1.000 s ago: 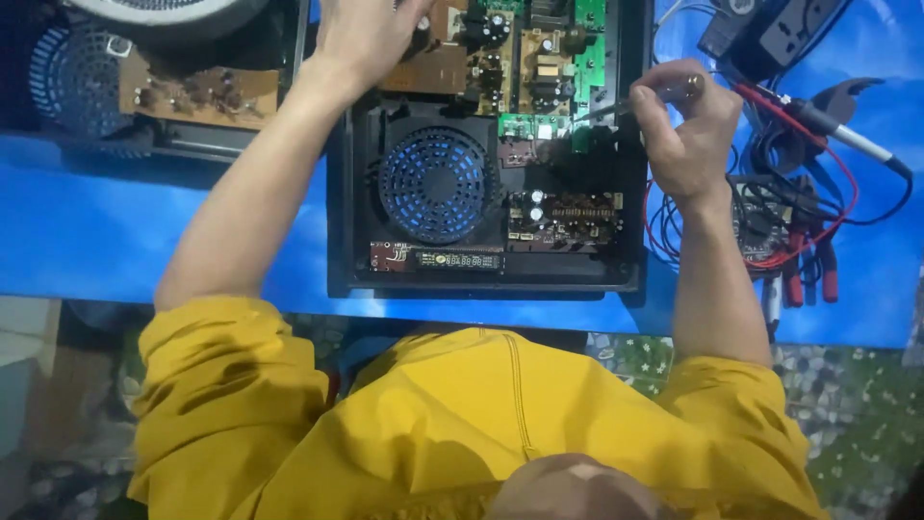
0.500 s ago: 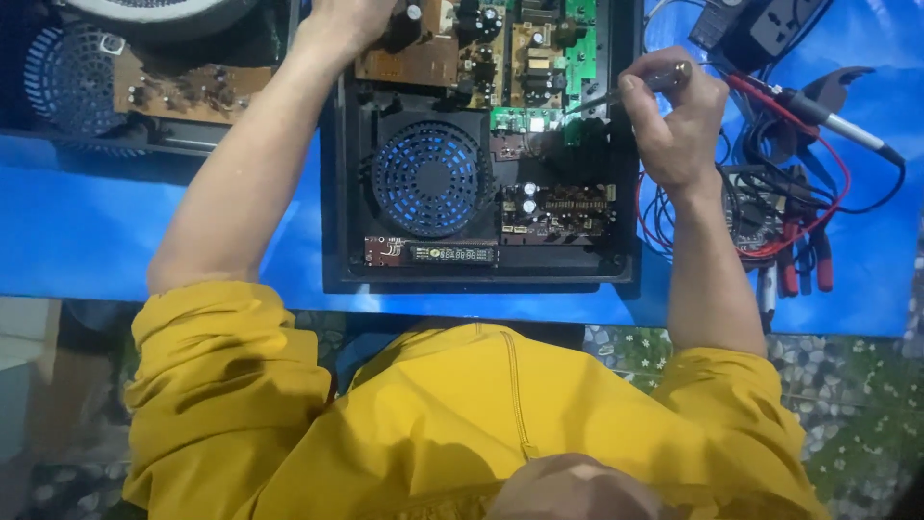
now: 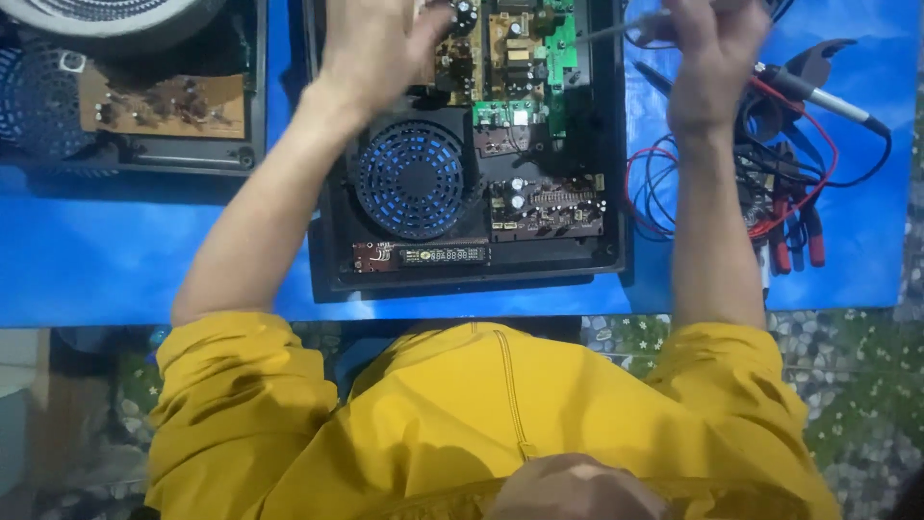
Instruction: Probing a circuit board with a multimeter and then soldering a component on an induction cooktop.
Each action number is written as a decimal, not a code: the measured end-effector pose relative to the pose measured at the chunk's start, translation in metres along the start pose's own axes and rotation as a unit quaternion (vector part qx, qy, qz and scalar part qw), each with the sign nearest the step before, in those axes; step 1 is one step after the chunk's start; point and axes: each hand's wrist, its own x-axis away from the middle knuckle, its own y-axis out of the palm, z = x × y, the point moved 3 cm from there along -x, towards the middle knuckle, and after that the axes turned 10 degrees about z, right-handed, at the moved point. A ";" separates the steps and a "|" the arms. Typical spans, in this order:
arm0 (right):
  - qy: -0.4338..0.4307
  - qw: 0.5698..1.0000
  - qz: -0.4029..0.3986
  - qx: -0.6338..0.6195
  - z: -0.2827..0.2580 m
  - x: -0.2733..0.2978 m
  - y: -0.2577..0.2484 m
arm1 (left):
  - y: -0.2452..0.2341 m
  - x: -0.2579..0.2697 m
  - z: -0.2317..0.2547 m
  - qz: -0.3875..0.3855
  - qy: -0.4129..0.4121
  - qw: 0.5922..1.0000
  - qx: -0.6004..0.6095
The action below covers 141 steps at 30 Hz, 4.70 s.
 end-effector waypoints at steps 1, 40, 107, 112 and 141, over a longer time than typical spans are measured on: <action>0.036 0.999 0.005 -0.029 0.021 0.001 -0.001 | 0.007 0.004 0.005 -0.002 0.040 0.999 -0.032; 0.055 0.994 -0.042 0.082 0.008 0.020 0.041 | 0.023 0.016 0.012 -0.038 0.161 0.983 -0.073; 0.099 0.991 -0.091 -0.004 -0.001 0.035 0.055 | 0.019 0.016 0.012 -0.033 0.167 0.984 -0.054; 0.097 0.990 -0.102 0.003 0.001 0.035 0.055 | 0.015 0.015 0.015 -0.047 0.180 0.981 -0.061; 0.090 0.987 -0.129 0.040 -0.006 0.033 0.060 | 0.017 0.014 0.029 -0.142 0.199 0.967 -0.070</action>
